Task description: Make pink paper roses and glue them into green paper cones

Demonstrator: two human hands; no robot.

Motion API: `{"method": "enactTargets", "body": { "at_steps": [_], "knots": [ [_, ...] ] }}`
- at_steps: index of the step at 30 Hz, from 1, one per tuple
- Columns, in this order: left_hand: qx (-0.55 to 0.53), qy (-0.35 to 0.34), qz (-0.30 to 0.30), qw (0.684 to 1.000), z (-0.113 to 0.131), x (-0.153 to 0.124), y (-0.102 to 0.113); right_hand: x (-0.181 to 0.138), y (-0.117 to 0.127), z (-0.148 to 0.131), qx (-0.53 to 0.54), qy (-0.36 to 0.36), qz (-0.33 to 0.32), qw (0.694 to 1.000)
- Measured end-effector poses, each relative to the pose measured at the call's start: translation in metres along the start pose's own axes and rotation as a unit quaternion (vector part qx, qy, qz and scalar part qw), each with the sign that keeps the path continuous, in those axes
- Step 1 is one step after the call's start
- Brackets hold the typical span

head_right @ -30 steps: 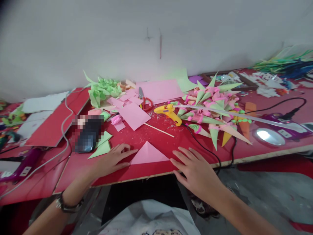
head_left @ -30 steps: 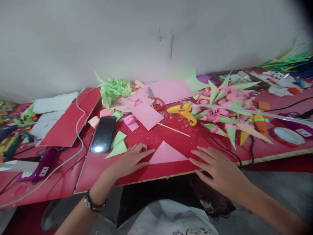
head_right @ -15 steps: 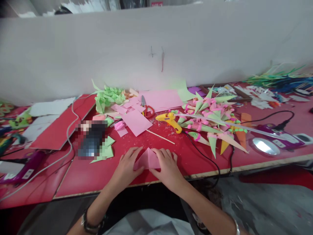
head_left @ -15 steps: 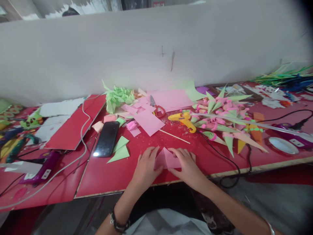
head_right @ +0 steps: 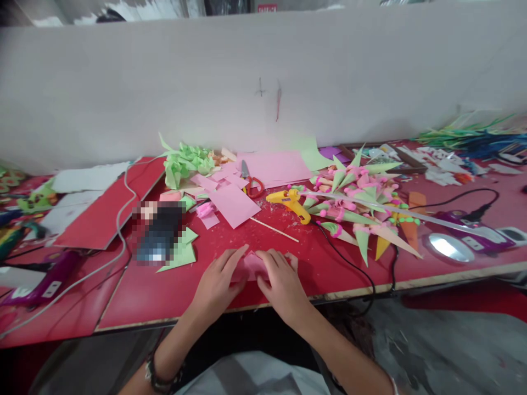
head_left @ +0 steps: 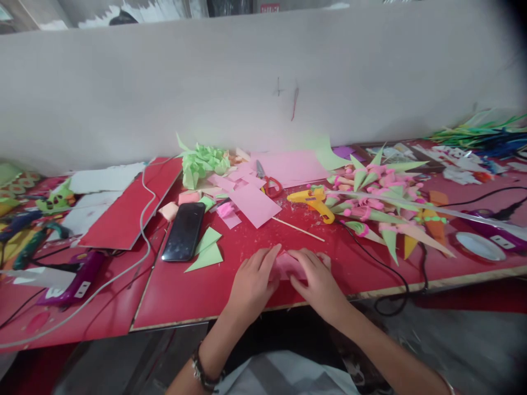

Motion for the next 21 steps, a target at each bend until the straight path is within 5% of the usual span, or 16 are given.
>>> {"method": "enactTargets", "body": {
  "at_steps": [13,21],
  "knots": [
    [0.033,-0.013,-0.031,0.999,0.002,-0.010,-0.009,-0.002,0.000,0.001,0.124,0.027,-0.007,0.992],
    [0.037,0.003,-0.065,0.997,-0.001,-0.009,-0.017,-0.002,-0.006,0.013,0.150,-0.052,-0.014,0.987]
  ]
}}
Point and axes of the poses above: each hand's wrist, its own x-axis towards the middle knuckle, its own y-axis out of the back of the hand, z = x × y, the point moved 7 cm from there along x, towards the middle knuckle, and after that the axes turned 8 degrees about -x, right-handed, at the moved point
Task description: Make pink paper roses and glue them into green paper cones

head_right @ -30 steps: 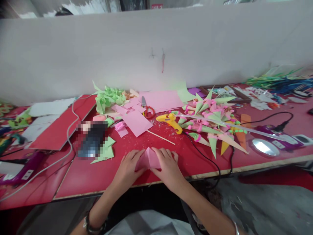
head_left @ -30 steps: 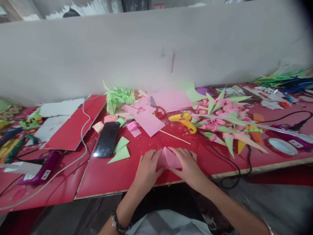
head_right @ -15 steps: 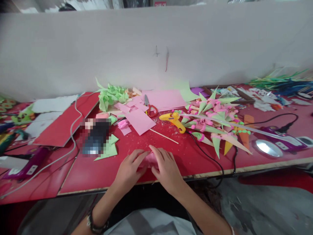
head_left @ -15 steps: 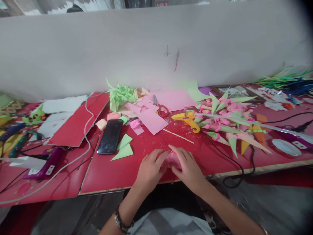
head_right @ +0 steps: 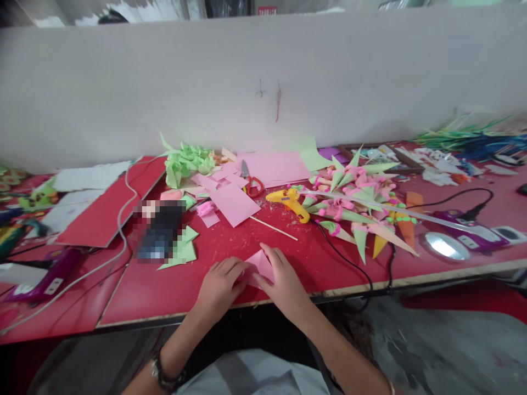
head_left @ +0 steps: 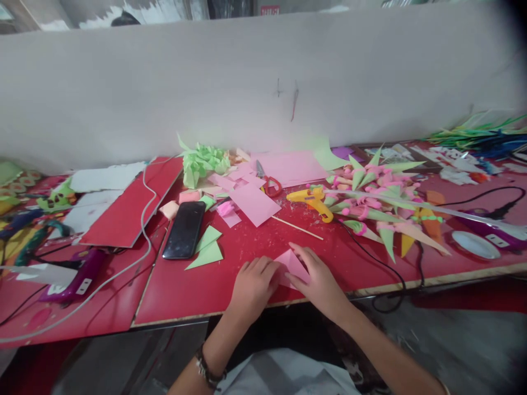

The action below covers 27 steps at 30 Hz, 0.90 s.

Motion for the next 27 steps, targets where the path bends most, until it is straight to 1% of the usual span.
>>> {"method": "enactTargets", "body": {
  "at_steps": [5,9,11,12,14,16,17,19,21,22,24,27],
  "knots": [
    [0.033,0.001,0.010,0.999,0.002,0.000,0.000,0.005,0.008,0.003,0.021,-0.039,0.006,0.999],
    [0.056,0.014,0.011,0.998,0.002,-0.001,-0.001,0.009,0.011,-0.001,0.036,-0.014,-0.007,0.999],
    [0.042,0.033,0.026,0.998,0.000,-0.003,0.002,0.012,0.015,-0.002,0.041,-0.006,0.001,0.999],
    [0.020,0.050,0.039,0.998,-0.001,-0.004,0.005,0.012,0.019,-0.003,0.039,-0.004,0.024,0.999],
    [-0.057,0.095,0.070,0.991,-0.005,-0.006,0.011,0.012,0.033,-0.008,0.013,0.010,0.103,0.995],
    [-0.179,0.126,0.091,0.972,-0.007,-0.006,0.016,0.009,0.045,-0.020,-0.043,0.043,0.174,0.983],
    [-0.249,0.126,0.095,0.955,-0.006,-0.004,0.017,0.008,0.047,-0.028,-0.075,0.067,0.188,0.977],
    [-0.373,0.101,0.102,0.917,0.000,0.001,0.022,0.007,0.043,-0.045,-0.118,0.121,0.179,0.969],
    [-0.430,0.085,0.120,0.891,0.003,0.005,0.029,0.006,0.036,-0.057,-0.128,0.161,0.159,0.966],
    [-0.433,0.089,0.135,0.887,0.003,0.006,0.032,0.006,0.034,-0.061,-0.122,0.170,0.152,0.966],
    [-0.412,0.102,0.164,0.890,-0.001,0.005,0.039,0.007,0.029,-0.064,-0.091,0.173,0.128,0.972],
    [-0.380,0.096,0.179,0.903,-0.007,0.002,0.046,0.010,0.021,-0.058,-0.011,0.149,0.051,0.987]
  ]
}}
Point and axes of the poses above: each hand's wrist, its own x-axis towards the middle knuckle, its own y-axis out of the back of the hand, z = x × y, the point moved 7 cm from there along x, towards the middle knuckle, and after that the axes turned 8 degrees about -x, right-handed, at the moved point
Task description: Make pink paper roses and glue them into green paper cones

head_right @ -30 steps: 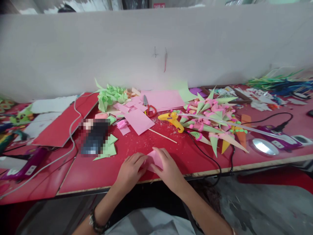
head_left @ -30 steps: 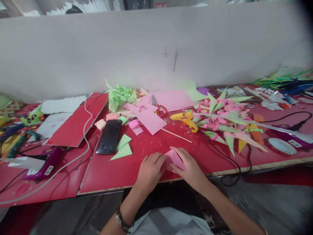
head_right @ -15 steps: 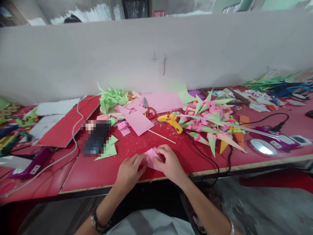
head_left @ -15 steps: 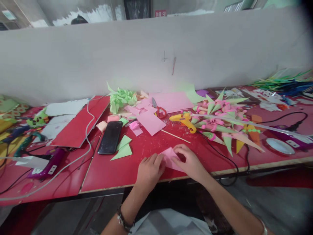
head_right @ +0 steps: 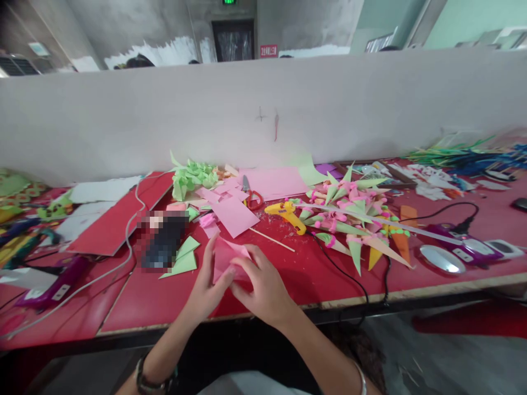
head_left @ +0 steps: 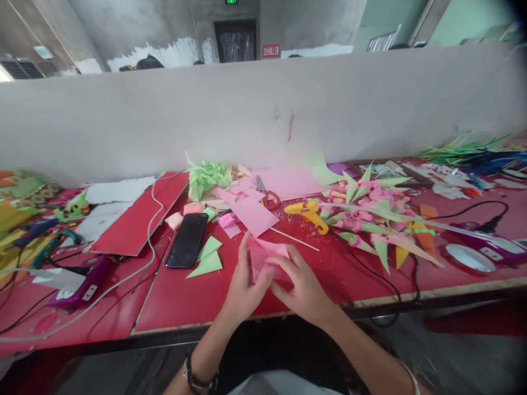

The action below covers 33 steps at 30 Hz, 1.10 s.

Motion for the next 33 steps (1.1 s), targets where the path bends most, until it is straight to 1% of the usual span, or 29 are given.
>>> {"method": "enactTargets", "body": {
  "at_steps": [3,6,8,11,14,16,18,20,23,25,26,27,29,30,31,33],
  "knots": [
    [0.017,-0.003,-0.020,1.000,-0.003,0.004,0.009,0.000,-0.003,0.010,0.077,-0.025,-0.062,0.995],
    [0.015,0.017,-0.037,0.999,-0.006,0.014,0.020,0.005,0.004,0.022,0.104,-0.034,-0.084,0.990],
    [0.020,0.029,-0.051,0.998,-0.005,0.023,0.027,0.012,0.010,0.028,0.104,-0.029,-0.089,0.990],
    [0.026,0.037,-0.072,0.996,-0.001,0.035,0.036,0.026,0.017,0.034,0.083,-0.002,-0.093,0.992],
    [0.018,0.058,-0.083,0.995,-0.002,0.047,0.043,0.041,0.021,0.040,0.080,0.011,-0.066,0.995],
    [0.001,0.067,-0.076,0.995,-0.005,0.053,0.048,0.049,0.017,0.044,0.104,0.012,-0.053,0.993],
    [-0.039,0.073,-0.065,0.994,-0.012,0.057,0.053,0.055,0.009,0.049,0.142,0.000,-0.046,0.989],
    [-0.113,0.085,-0.055,0.988,-0.020,0.060,0.056,0.061,0.002,0.058,0.182,-0.040,-0.015,0.982],
    [-0.252,0.099,-0.062,0.961,-0.030,0.065,0.055,0.073,-0.006,0.065,0.221,-0.094,0.024,0.970],
    [-0.310,0.087,-0.068,0.944,-0.032,0.071,0.053,0.083,-0.010,0.067,0.280,-0.122,0.041,0.951],
    [-0.325,0.075,-0.057,0.941,-0.032,0.075,0.052,0.088,-0.013,0.067,0.322,-0.135,0.048,0.936],
    [-0.331,0.061,-0.032,0.941,-0.033,0.079,0.054,0.092,-0.015,0.067,0.363,-0.146,0.054,0.919],
    [-0.318,0.034,0.045,0.946,-0.037,0.087,0.058,0.097,-0.020,0.066,0.413,-0.156,0.068,0.895],
    [-0.295,0.024,0.079,0.952,-0.039,0.090,0.059,0.098,-0.022,0.066,0.420,-0.156,0.076,0.891],
    [-0.262,0.022,0.092,0.960,-0.041,0.093,0.057,0.098,-0.025,0.066,0.420,-0.156,0.084,0.890],
    [-0.192,0.011,0.082,0.978,-0.042,0.096,0.050,0.095,-0.030,0.068,0.415,-0.156,0.091,0.892]
  ]
}}
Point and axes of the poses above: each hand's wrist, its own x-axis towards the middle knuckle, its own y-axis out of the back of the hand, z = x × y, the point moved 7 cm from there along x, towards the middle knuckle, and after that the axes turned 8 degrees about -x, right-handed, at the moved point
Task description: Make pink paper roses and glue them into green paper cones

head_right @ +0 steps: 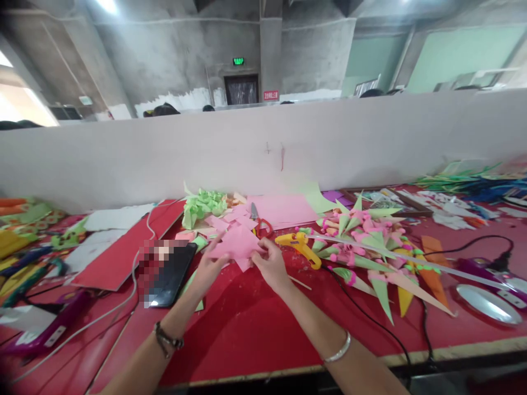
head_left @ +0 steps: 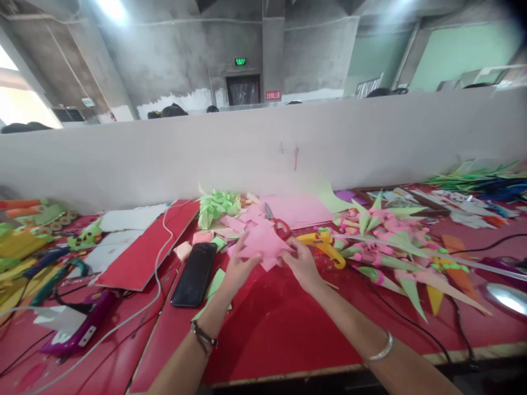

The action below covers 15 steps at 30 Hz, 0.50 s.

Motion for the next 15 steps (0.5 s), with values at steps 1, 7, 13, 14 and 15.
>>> {"method": "enactTargets", "body": {
  "at_steps": [1,7,13,14,15],
  "knots": [
    [0.026,-0.007,-0.009,1.000,-0.001,0.000,-0.003,-0.001,-0.001,0.003,-0.001,-0.001,0.000,1.000],
    [0.047,-0.003,-0.001,0.999,0.001,-0.007,-0.005,-0.008,-0.002,0.012,0.009,-0.010,-0.015,1.000],
    [0.059,0.012,0.023,0.998,-0.006,-0.007,0.001,-0.017,-0.014,0.020,0.079,-0.064,-0.019,0.995],
    [0.061,0.016,0.015,0.998,-0.008,-0.007,0.000,-0.019,-0.018,0.020,0.063,-0.074,-0.038,0.995],
    [0.061,0.020,0.007,0.998,-0.010,-0.007,-0.001,-0.020,-0.020,0.021,0.042,-0.081,-0.047,0.995]
  ]
}}
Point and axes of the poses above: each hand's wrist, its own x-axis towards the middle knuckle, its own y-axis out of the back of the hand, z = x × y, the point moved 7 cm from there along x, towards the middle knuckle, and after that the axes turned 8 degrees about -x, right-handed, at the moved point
